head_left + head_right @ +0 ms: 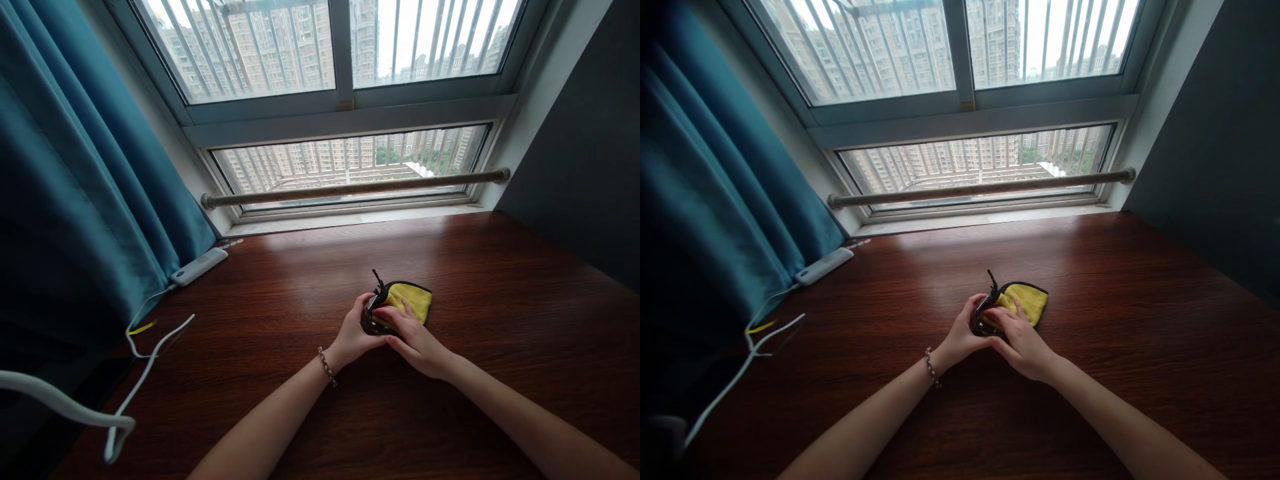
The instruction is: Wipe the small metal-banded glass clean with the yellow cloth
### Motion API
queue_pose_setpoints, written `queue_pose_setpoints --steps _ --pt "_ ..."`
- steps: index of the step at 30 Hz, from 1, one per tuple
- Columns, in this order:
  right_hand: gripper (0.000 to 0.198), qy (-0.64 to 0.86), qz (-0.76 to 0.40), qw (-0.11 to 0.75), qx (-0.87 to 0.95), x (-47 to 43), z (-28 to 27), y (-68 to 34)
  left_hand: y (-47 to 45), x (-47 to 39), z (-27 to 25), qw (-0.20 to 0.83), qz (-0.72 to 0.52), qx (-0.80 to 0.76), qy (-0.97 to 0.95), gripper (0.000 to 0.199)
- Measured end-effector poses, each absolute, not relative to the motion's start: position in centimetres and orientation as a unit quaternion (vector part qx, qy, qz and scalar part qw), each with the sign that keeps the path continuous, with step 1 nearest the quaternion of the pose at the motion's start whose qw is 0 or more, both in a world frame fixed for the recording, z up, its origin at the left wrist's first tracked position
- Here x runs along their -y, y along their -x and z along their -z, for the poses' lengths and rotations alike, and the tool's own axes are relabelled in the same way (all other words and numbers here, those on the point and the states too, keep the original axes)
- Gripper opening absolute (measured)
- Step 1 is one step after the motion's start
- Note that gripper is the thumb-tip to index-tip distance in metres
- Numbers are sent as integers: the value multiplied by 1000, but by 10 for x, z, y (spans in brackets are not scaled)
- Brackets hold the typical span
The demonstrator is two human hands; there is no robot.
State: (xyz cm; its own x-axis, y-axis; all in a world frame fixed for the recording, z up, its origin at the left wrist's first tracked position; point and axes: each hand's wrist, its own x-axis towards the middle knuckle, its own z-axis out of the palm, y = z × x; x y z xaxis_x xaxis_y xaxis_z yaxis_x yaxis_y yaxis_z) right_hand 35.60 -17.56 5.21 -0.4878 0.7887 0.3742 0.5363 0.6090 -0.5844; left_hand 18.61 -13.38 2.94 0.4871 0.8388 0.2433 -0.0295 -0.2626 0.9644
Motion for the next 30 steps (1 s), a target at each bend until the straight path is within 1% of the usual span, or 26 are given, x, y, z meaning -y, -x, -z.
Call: queue_pose_setpoints --steps 3,7,11,14,17,21,26,30 --pt "37 370 -236 333 834 172 -51 -360 -186 135 -33 528 -407 -301 -682 75" --pt "31 357 -280 343 823 169 -53 -363 -186 136 -36 531 -398 -307 -682 78" --pt "27 363 -287 345 817 169 -60 -362 -186 137 -36 525 -390 -306 -691 78" --pt "23 387 -235 327 829 172 -61 -358 -186 137 -35 510 -391 -311 -700 79" --pt "19 408 -143 312 846 176 -57 -354 -185 137 -31 496 -390 -323 -705 83" --pt "19 416 -49 299 857 181 -51 -351 -185 134 -28 523 -394 -313 -688 85" --pt "24 444 -4 308 841 184 -51 -348 -186 132 -28 560 -417 -293 -653 82" --pt "36 429 -15 321 845 184 -54 -346 -184 131 -29 588 -424 -272 -633 80"
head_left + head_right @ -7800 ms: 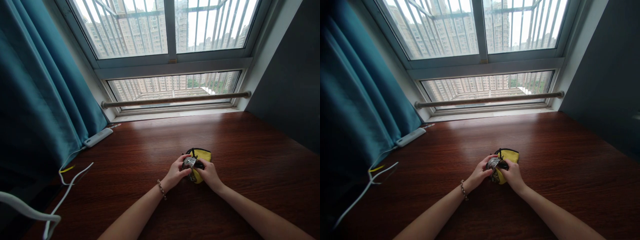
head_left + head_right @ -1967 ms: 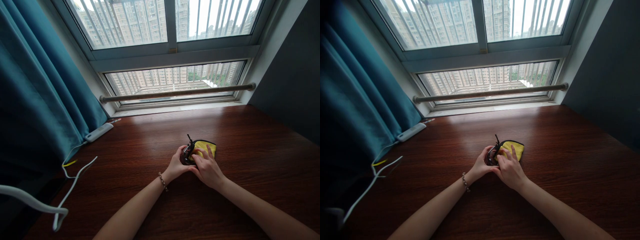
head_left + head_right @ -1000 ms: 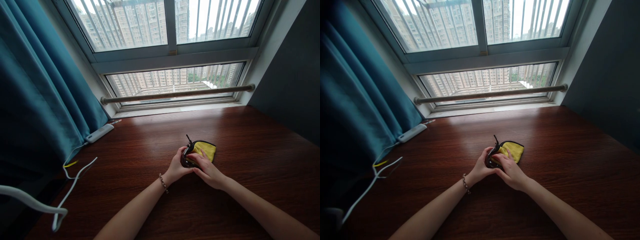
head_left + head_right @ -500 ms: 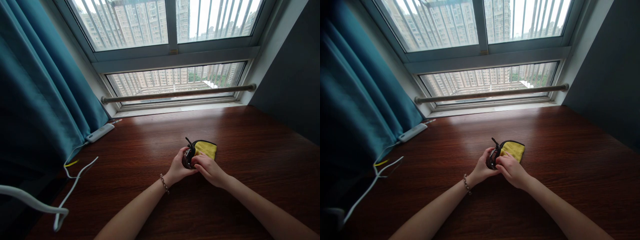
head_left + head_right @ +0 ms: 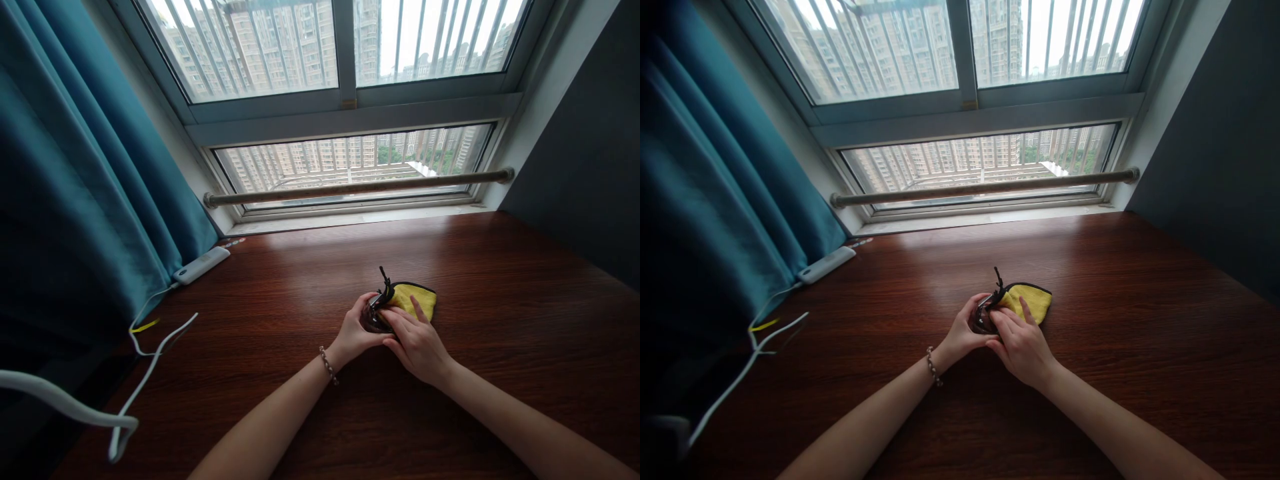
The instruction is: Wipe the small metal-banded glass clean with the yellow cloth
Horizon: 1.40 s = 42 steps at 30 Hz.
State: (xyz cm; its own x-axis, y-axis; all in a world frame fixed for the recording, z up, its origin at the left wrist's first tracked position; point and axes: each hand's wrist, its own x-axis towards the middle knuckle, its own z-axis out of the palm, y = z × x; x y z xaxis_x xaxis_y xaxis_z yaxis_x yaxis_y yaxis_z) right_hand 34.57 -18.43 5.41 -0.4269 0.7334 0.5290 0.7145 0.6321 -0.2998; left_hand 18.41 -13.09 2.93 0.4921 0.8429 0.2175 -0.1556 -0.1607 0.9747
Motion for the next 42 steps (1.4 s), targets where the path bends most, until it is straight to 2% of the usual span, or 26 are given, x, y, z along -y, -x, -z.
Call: queue_pose_setpoints --steps 4,7,9,13,19,24,28,32,38,42 --pt "46 384 -66 322 863 184 -55 -349 -178 131 -31 621 -409 -270 -611 69" --pt "44 340 -84 315 882 184 -55 -352 -173 131 -34 632 -397 -254 -616 51" --pt "42 316 -88 307 894 185 -55 -353 -171 131 -36 629 -394 -244 -624 48" --pt "45 306 -73 287 905 187 -57 -350 -171 129 -39 627 -393 -243 -627 47" --pt "38 387 -9 281 878 191 -60 -337 -172 129 -39 604 -425 -267 -619 42" --pt "30 383 -43 307 870 188 -58 -341 -171 135 -35 578 -449 -298 -613 41" --pt "27 340 -97 361 863 184 -56 -348 -173 138 -31 566 -471 -300 -607 47" --pt "31 334 -100 406 844 185 -52 -348 -176 138 -30 566 -494 -296 -590 50" --pt "44 351 -90 426 829 186 -49 -349 -181 132 -30 660 -526 -268 -464 52" --pt "51 350 -71 388 849 186 -52 -352 -184 130 -31 716 -513 -247 -403 51"
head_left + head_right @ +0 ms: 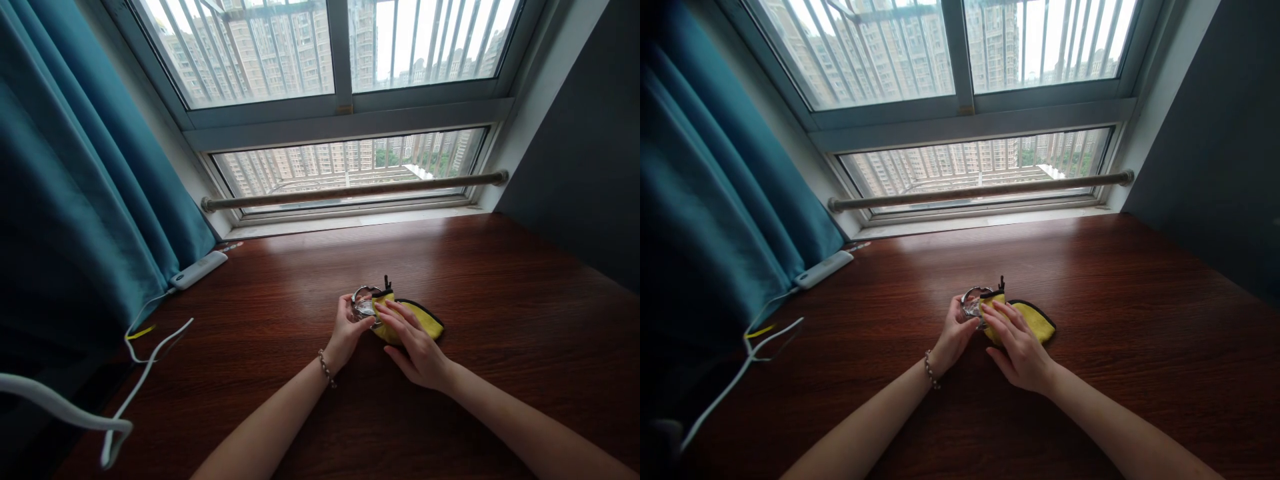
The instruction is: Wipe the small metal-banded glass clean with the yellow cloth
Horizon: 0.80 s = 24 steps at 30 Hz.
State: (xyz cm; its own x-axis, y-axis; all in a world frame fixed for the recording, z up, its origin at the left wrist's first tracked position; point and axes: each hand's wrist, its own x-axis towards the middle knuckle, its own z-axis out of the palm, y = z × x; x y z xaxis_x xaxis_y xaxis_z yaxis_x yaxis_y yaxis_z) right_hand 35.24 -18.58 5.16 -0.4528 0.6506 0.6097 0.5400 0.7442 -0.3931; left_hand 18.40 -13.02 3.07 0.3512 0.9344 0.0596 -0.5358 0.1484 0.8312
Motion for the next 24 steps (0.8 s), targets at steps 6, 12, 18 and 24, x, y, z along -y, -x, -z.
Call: queue_pose_setpoints --steps 6,12,18,24 --pt "55 315 -33 275 908 186 -53 -350 -180 125 -31 796 -460 -206 -336 46" --pt "55 305 3 221 926 187 -52 -349 -173 120 -29 838 -431 -169 -290 36" --pt "54 310 45 235 920 188 -43 -350 -171 125 -30 864 -370 -117 -321 60" --pt "57 343 42 262 901 188 -39 -349 -170 121 -33 871 -361 -123 -310 42"
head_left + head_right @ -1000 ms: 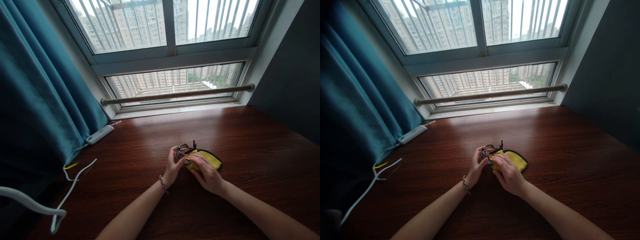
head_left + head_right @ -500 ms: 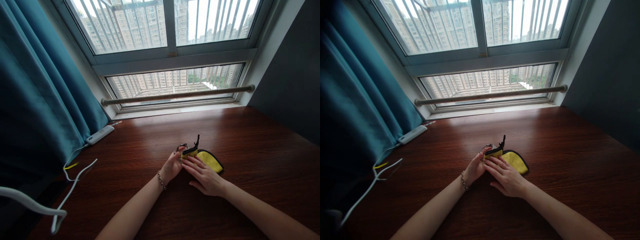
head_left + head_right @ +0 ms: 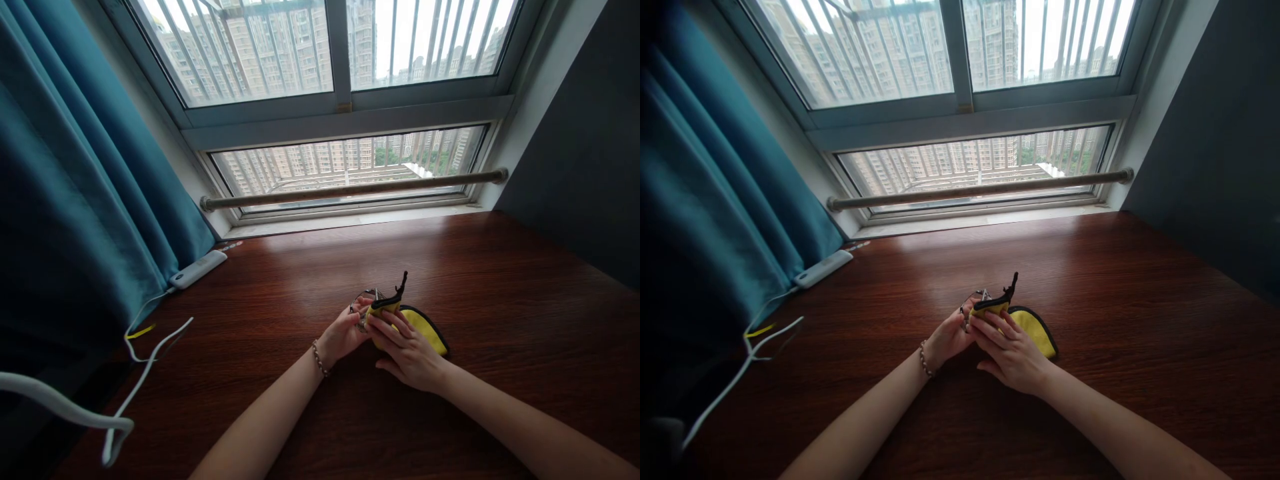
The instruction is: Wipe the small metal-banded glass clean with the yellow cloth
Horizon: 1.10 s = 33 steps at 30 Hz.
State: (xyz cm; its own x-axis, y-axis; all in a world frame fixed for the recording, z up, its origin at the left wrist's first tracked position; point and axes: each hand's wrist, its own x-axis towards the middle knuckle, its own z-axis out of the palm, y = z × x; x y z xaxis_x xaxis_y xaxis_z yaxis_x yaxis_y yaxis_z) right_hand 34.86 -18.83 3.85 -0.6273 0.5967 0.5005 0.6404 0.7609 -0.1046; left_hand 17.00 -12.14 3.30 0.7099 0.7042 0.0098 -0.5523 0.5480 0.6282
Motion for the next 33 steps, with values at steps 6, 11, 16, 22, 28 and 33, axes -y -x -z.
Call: queue_pose_setpoints --steps 6,11,16,22,28,33 --pt "52 397 -4 318 861 188 -42 -348 -169 122 -39 868 -366 -128 -310 42" --pt "55 390 -51 347 852 187 -42 -349 -167 124 -39 879 -340 -125 -311 57" --pt "59 392 -47 345 851 184 -41 -352 -165 122 -35 882 -320 -136 -318 45" --pt "58 394 -97 384 830 180 -37 -353 -166 120 -33 880 -329 -129 -317 46" --pt "60 424 -94 406 804 178 -33 -353 -168 119 -35 866 -347 -150 -327 57" --pt "60 422 -104 424 795 177 -28 -354 -166 117 -32 870 -339 -148 -327 63"
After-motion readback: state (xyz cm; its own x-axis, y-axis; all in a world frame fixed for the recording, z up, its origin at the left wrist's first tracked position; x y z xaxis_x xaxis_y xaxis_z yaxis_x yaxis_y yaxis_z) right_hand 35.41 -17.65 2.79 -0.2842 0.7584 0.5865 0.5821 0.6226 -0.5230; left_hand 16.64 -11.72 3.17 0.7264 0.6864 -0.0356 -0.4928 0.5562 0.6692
